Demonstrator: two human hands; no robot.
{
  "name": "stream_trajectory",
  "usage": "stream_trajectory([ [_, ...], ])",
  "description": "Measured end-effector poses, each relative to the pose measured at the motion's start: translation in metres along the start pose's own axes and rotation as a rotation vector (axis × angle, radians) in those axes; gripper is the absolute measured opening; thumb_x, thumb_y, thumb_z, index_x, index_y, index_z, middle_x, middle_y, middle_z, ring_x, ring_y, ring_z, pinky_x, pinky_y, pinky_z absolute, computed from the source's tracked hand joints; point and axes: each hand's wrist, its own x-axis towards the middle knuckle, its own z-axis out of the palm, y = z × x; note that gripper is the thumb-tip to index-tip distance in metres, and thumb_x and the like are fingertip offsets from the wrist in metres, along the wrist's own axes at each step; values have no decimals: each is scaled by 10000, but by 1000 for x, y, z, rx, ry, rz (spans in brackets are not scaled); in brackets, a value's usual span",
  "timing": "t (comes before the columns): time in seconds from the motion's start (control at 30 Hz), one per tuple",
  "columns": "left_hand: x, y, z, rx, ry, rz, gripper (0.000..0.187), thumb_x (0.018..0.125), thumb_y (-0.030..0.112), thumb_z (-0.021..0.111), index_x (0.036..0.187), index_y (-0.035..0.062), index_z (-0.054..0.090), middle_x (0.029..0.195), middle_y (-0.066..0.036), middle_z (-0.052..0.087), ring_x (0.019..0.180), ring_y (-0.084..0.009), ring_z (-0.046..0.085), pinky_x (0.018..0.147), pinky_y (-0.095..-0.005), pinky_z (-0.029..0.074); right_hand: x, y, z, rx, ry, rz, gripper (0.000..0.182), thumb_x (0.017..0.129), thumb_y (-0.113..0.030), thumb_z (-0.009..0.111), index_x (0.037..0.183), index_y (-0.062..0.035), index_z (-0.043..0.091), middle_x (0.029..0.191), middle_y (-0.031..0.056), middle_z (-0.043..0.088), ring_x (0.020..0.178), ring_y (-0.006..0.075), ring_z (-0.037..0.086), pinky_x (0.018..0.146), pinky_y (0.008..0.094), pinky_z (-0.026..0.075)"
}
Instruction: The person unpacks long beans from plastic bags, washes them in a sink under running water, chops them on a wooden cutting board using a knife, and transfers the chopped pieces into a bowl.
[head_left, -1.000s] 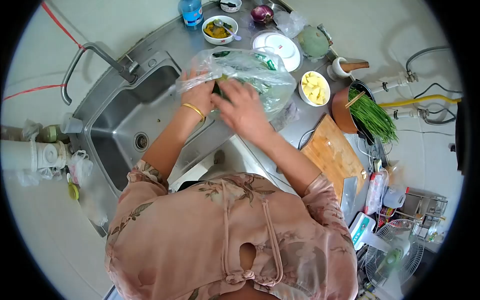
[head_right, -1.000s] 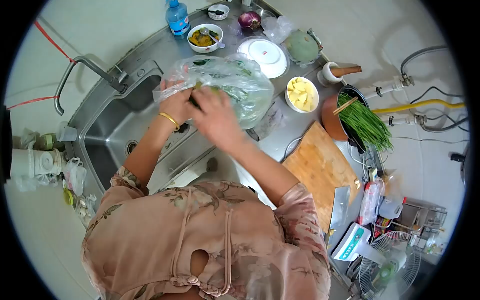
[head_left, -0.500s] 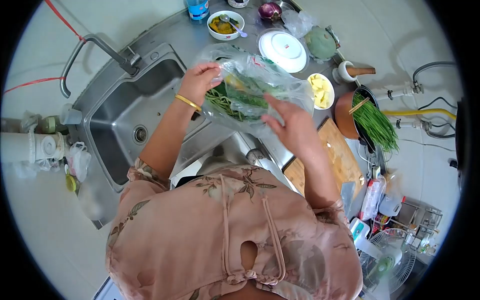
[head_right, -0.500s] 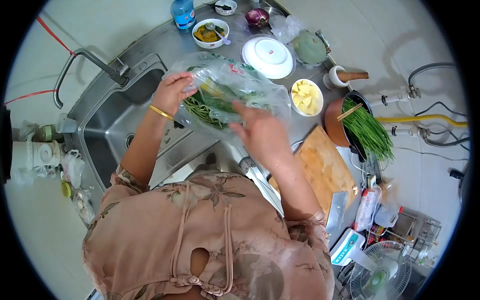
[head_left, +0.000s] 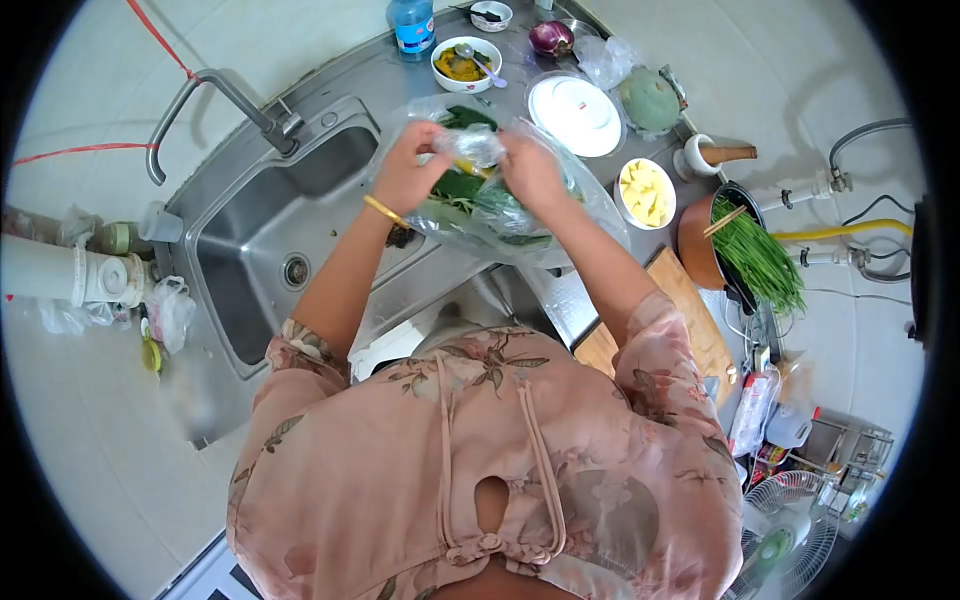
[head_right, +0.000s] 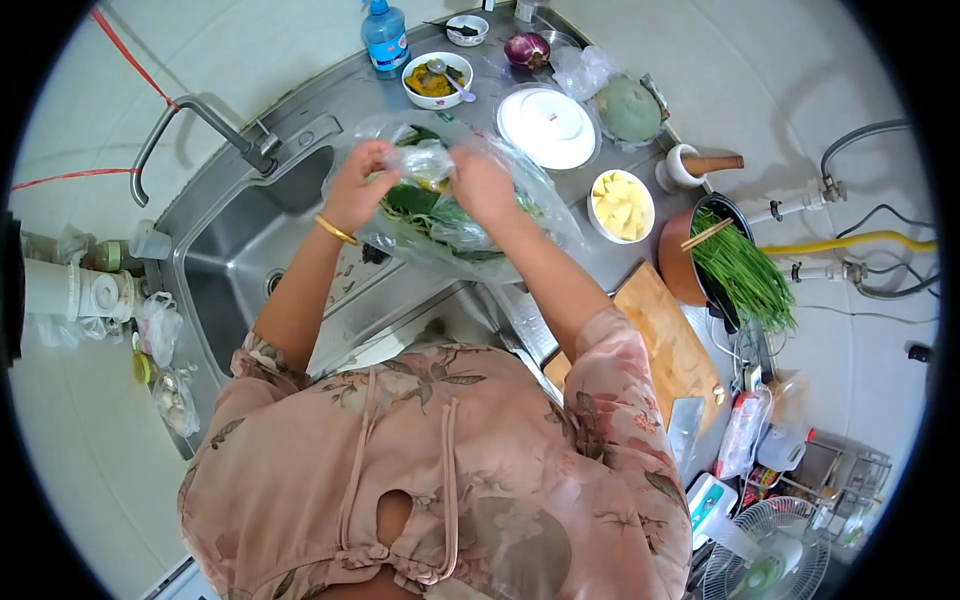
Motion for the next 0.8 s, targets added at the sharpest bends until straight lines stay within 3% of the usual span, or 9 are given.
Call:
stream_trajectory([
  [0.07,-4,-18,-17,221,86,24,396,720,151,628,1082,17,543,1047,-129,579,927,-232,569,817,-334,447,4,3,-13,236,54,148,196,856,-217,521,890,-66,641,872,135,635,829,289,588,777,367,444],
  [0.2,-2,1,-26,570,-158,-272,481,662,174,648,1100,13,532,1106,-177,551,993,-324,533,879,-351,420,8,-34,-72,812,-18,603,353,930,-315,459,989,2,602,907,78,636,810,148,534,790,307,424],
  [0.3,3,-14,-16,755,-244,-235,595,646,216,671,1180,26,490,1191,-201,500,1079,-352,479,934,-355,387,-3,-40,-81,1010,98,739,415,919,-334,476,944,62,594,843,100,620,858,159,564,705,272,448],
  [0.4,0,-22,-11,718,-161,-16,717,636,267,701,1265,57,427,1246,-214,452,1144,-341,440,969,-362,360,-15,-34,-90,1074,135,666,412,944,-315,417,1064,63,529,918,138,631,851,197,555,829,343,425],
  [0.5,5,-14,-3,698,-107,36,799,617,323,737,1291,59,397,1261,-232,425,1161,-349,422,988,-372,341,-21,-13,-104,1343,233,499,405,957,-306,370,1056,49,539,916,146,630,868,221,571,843,363,429],
  [0.53,4,-4,2,737,-96,47,806,609,340,747,1275,39,408,1252,-237,429,1161,-358,418,992,-376,336,-20,-19,-115,1392,282,537,420,976,-292,276,929,28,543,854,145,592,876,285,545,938,435,369],
  [0.67,5,39,26,743,-283,49,893,562,324,806,1253,-41,373,1226,-219,439,1167,-337,418,998,-374,329,-27,-14,-115,1563,307,524,401,969,-342,281,701,-78,419,640,64,442,669,230,459,910,462,377],
  [0.77,2,7,49,77,-219,39,1018,505,282,855,1271,-80,289,1204,-181,440,1166,-277,417,986,-354,339,-30,-23,-114,1767,324,425,409,969,-340,292,707,-71,454,601,52,435,605,207,440,754,420,431],
  [0.8,-1,7,52,54,-186,8,1020,535,130,846,1317,-40,214,1223,-153,414,1151,-223,422,965,-350,372,-30,-25,-115,1782,299,391,408,965,-356,307,694,-84,444,581,35,406,568,192,416,730,399,432],
])
